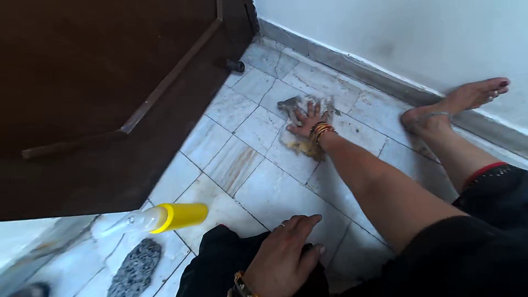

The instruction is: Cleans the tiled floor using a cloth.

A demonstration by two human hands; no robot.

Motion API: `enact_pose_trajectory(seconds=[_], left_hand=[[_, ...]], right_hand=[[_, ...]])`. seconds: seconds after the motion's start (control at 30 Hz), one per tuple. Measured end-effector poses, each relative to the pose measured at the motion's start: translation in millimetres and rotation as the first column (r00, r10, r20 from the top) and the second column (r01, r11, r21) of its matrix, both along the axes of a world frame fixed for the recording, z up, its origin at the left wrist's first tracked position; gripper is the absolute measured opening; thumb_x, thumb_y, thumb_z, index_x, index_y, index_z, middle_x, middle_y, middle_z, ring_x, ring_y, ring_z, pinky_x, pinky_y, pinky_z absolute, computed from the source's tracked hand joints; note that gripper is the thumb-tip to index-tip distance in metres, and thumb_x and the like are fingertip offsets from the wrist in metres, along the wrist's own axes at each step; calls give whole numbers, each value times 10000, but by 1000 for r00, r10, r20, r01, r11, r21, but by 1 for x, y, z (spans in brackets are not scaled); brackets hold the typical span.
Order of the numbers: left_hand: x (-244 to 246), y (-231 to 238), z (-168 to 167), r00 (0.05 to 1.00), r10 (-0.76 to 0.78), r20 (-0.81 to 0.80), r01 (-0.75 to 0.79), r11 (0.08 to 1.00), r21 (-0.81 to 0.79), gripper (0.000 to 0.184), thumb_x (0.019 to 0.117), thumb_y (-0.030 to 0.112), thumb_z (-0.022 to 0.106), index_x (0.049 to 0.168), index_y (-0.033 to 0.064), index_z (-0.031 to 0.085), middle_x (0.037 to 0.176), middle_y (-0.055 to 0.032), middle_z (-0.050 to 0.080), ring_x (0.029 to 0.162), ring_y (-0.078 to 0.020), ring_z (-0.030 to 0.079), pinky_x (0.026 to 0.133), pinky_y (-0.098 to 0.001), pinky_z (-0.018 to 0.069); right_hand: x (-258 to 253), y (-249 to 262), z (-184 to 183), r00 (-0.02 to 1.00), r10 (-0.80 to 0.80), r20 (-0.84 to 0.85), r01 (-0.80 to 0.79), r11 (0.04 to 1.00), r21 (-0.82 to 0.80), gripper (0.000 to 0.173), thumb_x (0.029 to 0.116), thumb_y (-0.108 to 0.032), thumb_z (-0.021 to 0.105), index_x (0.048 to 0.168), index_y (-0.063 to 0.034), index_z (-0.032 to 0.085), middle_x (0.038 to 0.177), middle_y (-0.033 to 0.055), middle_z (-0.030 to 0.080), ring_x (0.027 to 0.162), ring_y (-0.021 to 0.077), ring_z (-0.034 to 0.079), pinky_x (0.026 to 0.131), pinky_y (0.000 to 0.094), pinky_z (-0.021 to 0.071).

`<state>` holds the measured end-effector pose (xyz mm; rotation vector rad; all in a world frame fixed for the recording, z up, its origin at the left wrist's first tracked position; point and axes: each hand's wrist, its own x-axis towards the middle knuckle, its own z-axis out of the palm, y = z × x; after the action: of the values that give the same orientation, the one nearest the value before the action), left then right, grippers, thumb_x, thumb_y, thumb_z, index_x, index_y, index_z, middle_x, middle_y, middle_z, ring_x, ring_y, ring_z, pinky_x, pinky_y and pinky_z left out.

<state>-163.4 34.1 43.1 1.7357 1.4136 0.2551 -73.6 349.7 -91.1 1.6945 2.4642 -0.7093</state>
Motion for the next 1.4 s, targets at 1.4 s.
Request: enact_pose_trajectory(seconds=[1.4], left_hand=[[26,9,-12,987,-72,-143,36,971,-237,558,1051,425,531,1519,123,496,1435,-161,590,1296,-322,594,1094,-504,467]], right_hand=[[153,-128,-29,951,-305,46,298,947,117,813,946,-777,389,1635,-357,289,1729,215,45,1569,520,-15,1139,832,30]])
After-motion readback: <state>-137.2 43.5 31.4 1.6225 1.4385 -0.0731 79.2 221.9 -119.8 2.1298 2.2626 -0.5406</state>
